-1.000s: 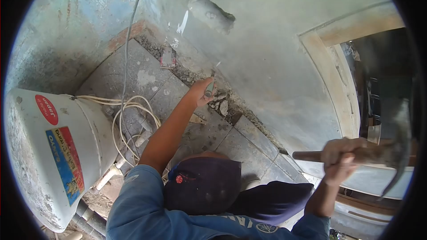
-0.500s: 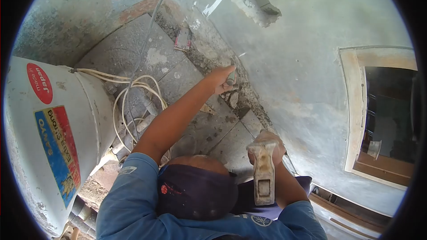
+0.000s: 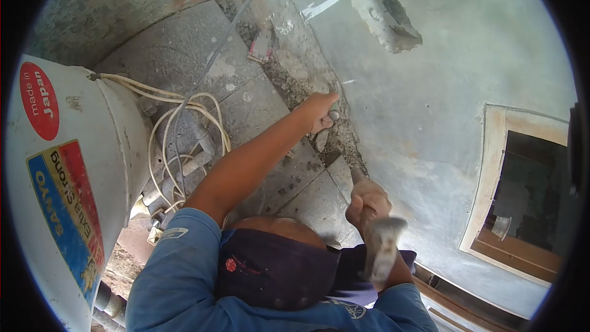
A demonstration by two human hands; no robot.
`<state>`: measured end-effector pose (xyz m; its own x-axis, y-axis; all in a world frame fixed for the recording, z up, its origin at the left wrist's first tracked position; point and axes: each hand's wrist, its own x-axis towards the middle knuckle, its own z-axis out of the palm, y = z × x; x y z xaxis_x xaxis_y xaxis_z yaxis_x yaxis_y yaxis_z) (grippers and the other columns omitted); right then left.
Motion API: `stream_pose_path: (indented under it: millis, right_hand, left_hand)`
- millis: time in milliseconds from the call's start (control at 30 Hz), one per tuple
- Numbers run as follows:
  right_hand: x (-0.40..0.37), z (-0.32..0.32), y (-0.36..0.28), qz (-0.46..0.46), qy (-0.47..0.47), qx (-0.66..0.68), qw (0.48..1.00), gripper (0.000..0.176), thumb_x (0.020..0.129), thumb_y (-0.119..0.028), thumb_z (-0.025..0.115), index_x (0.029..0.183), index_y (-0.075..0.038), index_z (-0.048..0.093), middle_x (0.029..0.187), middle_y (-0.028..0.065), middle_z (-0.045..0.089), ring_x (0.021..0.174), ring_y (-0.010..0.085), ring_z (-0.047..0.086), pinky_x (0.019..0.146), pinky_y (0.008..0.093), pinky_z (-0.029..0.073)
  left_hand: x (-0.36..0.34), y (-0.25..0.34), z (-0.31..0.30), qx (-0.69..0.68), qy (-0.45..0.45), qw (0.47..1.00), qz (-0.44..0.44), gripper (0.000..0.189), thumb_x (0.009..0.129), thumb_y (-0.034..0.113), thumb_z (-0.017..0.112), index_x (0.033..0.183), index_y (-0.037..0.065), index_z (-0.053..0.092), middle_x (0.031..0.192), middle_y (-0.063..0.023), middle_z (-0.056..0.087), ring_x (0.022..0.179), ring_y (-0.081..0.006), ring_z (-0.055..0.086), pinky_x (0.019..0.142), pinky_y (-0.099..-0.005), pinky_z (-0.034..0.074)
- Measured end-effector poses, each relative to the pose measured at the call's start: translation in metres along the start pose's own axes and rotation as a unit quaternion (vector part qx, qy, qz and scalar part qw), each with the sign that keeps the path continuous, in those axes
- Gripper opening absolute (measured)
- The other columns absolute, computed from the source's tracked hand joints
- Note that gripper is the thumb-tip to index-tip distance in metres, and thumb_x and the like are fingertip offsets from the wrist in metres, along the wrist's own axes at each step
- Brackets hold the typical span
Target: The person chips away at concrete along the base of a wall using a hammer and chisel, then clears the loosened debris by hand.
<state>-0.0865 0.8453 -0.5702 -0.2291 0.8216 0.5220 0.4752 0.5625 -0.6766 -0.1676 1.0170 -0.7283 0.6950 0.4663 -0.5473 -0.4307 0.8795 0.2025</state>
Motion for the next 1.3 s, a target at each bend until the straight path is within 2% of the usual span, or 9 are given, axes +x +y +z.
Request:
stream_pose_path:
  millis: [67, 267, 400, 500, 833, 900, 1000, 1233, 1300]
  right_hand:
    - [-0.033, -0.004, 0.041, 0.304, -0.175, -0.304, 0.886, 0.011, 0.080, -0.009, 0.061, 0.082, -0.004, 0.052, 0.060, 0.0149, 0.051, 0.052, 0.0355, 0.054, 0.053, 0.0409, 0.047]
    - [0.006, -0.006, -0.028, 0.253, -0.104, -0.392, 0.878, 0.016, 0.088, -0.010, 0.056, 0.074, -0.005, 0.049, 0.067, 0.0092, 0.054, 0.047, 0.0224, 0.050, 0.056, 0.0347, 0.051]
    - [0.027, 0.017, -0.032, 0.011, 0.034, 0.062, 0.997, 0.031, 0.093, -0.020, 0.048, 0.066, -0.005, 0.043, 0.050, 0.0048, 0.045, 0.048, 0.0144, 0.046, 0.064, 0.0371, 0.054]
    - [-0.021, 0.013, 0.030, 0.407, -0.145, -0.324, 0.842, 0.009, 0.085, -0.008, 0.056, 0.081, 0.000, 0.058, 0.059, 0.0153, 0.053, 0.049, 0.0325, 0.051, 0.057, 0.0354, 0.048]
    - [0.011, 0.006, -0.010, 0.011, 0.017, 0.107, 0.994, 0.008, 0.085, -0.004, 0.054, 0.094, -0.003, 0.052, 0.062, 0.0070, 0.050, 0.049, 0.0181, 0.047, 0.063, 0.0364, 0.052]
    - [-0.034, 0.004, 0.031, 0.226, -0.160, -0.360, 0.891, 0.032, 0.083, -0.005, 0.056, 0.114, -0.003, 0.055, 0.068, 0.0149, 0.054, 0.056, 0.0258, 0.053, 0.062, 0.0343, 0.049]
    - [-0.036, 0.012, 0.040, 0.309, -0.036, -0.310, 0.898, 0.019, 0.090, -0.013, 0.054, 0.073, -0.006, 0.049, 0.057, 0.0078, 0.049, 0.050, 0.0142, 0.045, 0.048, 0.0295, 0.039]
    - [0.011, 0.008, -0.021, 0.092, 0.077, 0.048, 0.992, 0.014, 0.092, -0.012, 0.051, 0.080, -0.009, 0.046, 0.056, 0.0065, 0.049, 0.048, 0.0140, 0.044, 0.049, 0.0310, 0.045]
    - [0.007, 0.015, -0.028, 0.226, -0.145, -0.439, 0.857, 0.014, 0.086, -0.004, 0.054, 0.073, -0.001, 0.050, 0.063, 0.0129, 0.053, 0.054, 0.0202, 0.052, 0.067, 0.0341, 0.052]
  left_hand:
    - [-0.008, 0.001, 0.011, 0.012, 0.043, 0.999, 0.002, 0.025, 0.090, 0.028, 0.056, 0.082, 0.005, 0.053, 0.064, -0.0036, 0.049, 0.045, -0.0114, 0.040, 0.039, -0.0268, 0.031]
    - [-0.015, 0.010, 0.021, 0.005, 0.088, 0.996, -0.011, 0.022, 0.090, 0.025, 0.056, 0.085, 0.003, 0.052, 0.067, -0.0060, 0.049, 0.050, -0.0132, 0.047, 0.044, -0.0288, 0.041]
    - [-0.009, 0.006, 0.012, 0.001, 0.031, 1.000, -0.005, 0.022, 0.090, 0.024, 0.055, 0.088, 0.003, 0.050, 0.068, -0.0036, 0.044, 0.053, -0.0126, 0.046, 0.044, -0.0302, 0.038]
    - [-0.021, 0.008, 0.028, 0.007, 0.088, 0.996, -0.004, 0.022, 0.090, 0.023, 0.055, 0.082, 0.004, 0.047, 0.066, -0.0023, 0.038, 0.050, -0.0112, 0.039, 0.042, -0.0301, 0.028]
    - [-0.007, 0.004, 0.016, -0.022, 0.023, 0.999, -0.005, 0.026, 0.090, 0.024, 0.054, 0.074, 0.008, 0.042, 0.063, -0.0029, 0.037, 0.049, -0.0122, 0.039, 0.042, -0.0311, 0.027]
    - [-0.001, 0.001, 0.012, -0.013, -0.016, 1.000, -0.012, 0.026, 0.091, 0.025, 0.054, 0.076, 0.006, 0.043, 0.062, -0.0032, 0.037, 0.048, -0.0122, 0.039, 0.042, -0.0311, 0.027]
    - [-0.016, 0.010, 0.026, 0.028, 0.106, 0.994, -0.003, 0.024, 0.090, 0.025, 0.054, 0.078, 0.006, 0.045, 0.059, -0.0025, 0.037, 0.045, -0.0119, 0.038, 0.041, -0.0308, 0.026]
    - [-0.003, 0.003, 0.019, -0.023, 0.038, 0.999, -0.024, 0.021, 0.089, 0.024, 0.054, 0.083, 0.006, 0.048, 0.066, -0.0028, 0.042, 0.050, -0.0118, 0.042, 0.047, -0.0304, 0.036]
    - [-0.004, 0.001, 0.020, -0.017, 0.038, 0.999, -0.002, 0.023, 0.089, 0.022, 0.051, 0.077, 0.005, 0.041, 0.062, -0.0024, 0.034, 0.046, -0.0116, 0.034, 0.040, -0.0292, 0.027]
